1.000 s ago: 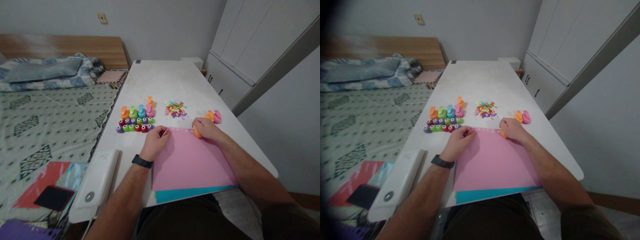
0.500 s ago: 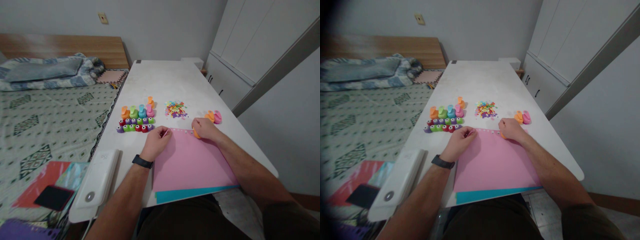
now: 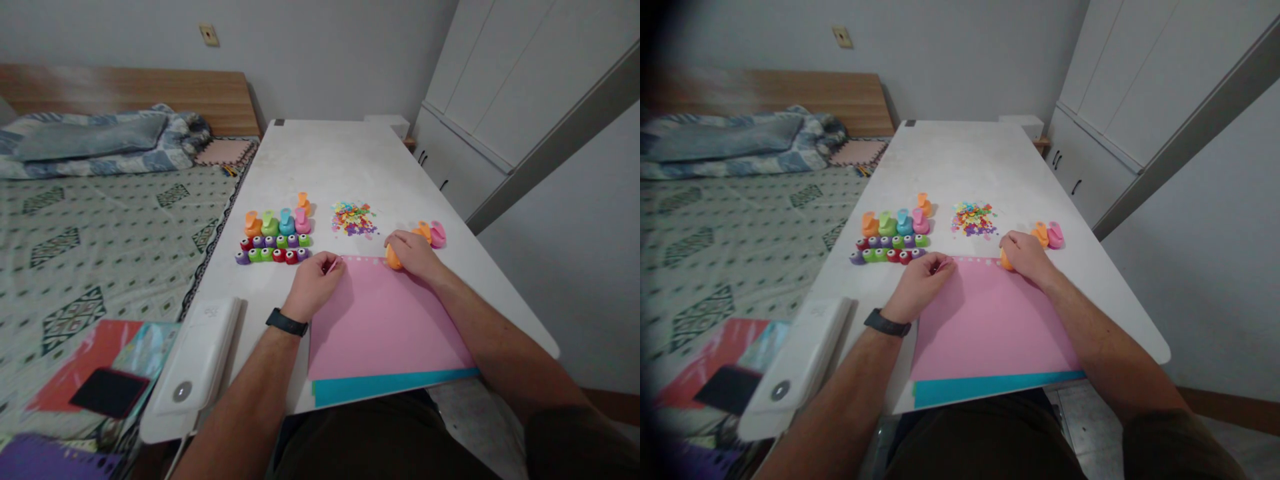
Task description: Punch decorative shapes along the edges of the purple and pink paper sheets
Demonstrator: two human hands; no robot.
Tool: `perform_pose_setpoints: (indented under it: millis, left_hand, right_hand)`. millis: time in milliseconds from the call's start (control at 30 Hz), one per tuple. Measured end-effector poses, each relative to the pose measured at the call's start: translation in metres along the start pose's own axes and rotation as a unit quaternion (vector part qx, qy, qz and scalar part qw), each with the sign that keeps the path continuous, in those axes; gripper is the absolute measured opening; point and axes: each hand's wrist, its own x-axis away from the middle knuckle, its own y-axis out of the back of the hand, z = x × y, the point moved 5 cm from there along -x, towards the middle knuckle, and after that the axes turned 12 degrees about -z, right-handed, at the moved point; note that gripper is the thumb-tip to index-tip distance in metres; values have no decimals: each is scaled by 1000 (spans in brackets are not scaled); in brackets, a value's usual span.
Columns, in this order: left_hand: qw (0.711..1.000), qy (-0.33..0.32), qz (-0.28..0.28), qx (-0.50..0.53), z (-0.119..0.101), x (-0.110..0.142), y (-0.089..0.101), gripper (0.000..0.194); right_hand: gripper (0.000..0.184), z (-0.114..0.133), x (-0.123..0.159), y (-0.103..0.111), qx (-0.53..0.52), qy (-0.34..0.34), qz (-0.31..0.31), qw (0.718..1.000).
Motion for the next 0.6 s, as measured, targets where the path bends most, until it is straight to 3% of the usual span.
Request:
perform_pose_setpoints:
  millis: [233,433,600]
  left_hand:
    - [1000,4,-1,4,2,-1,0,25]
    - [1000,3,14,-10,4,-2,-1,26]
    - [999,1,34,-20,3,0,-3,25]
  right_hand:
    - [42,-16,-5,19,-69,-98,-153,981]
    - [40,-18,-3,28,-136,-99,-231,958]
    - [36,-15,0,34,-170,-101,-248,948]
